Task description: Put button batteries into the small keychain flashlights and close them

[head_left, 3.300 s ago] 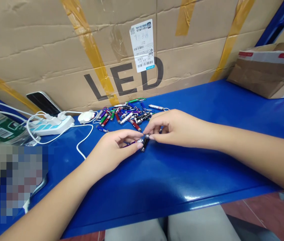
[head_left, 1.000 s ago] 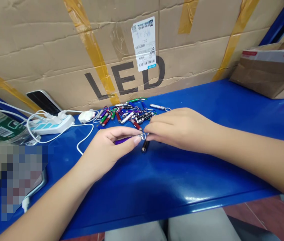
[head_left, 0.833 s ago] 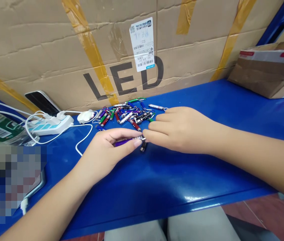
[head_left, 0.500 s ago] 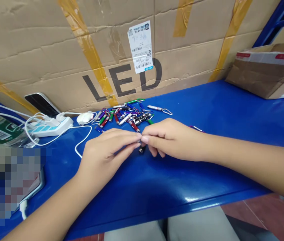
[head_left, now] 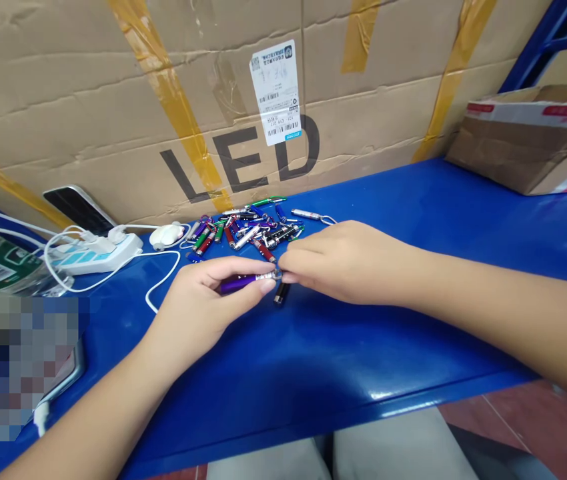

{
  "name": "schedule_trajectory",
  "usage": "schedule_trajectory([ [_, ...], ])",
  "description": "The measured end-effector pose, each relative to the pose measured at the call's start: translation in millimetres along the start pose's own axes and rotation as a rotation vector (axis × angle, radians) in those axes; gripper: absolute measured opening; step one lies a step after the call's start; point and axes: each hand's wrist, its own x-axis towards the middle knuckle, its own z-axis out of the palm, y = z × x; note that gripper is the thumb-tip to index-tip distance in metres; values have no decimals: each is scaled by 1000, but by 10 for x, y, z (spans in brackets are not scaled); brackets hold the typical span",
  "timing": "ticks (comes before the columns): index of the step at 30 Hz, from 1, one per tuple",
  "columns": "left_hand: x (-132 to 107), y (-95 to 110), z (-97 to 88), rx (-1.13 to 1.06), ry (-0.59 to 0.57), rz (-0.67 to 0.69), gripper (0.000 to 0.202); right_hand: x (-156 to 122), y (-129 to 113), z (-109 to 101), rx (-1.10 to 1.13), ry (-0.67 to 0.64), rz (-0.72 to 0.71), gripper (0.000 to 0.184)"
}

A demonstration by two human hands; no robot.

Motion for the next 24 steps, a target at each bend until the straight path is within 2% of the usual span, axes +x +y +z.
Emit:
schedule_trajectory([
  [3,-8,1,11,-15,-32,3,19,-4,7,7,-12,-21,-28,28],
  [5,-19,5,20,1,-29,38,17,0,3,12,86,-36,-14,28],
  [9,-49,21,24,108,22,176,13,19,-35,32,495,-59,60,29],
  [13,-73,64,16,226,78,306,13,30,-101,47,907,-148,278,31],
  [16,-70,82,23,222,90,304,14,34,-122,36,1044,-229,331,34],
  [19,-46,61,37,120,80,145,14,39,-104,9,858,-164,257,35],
  [24,-1,-3,50,-139,18,-126,25,24,-41,-18,175,-56,87,28],
])
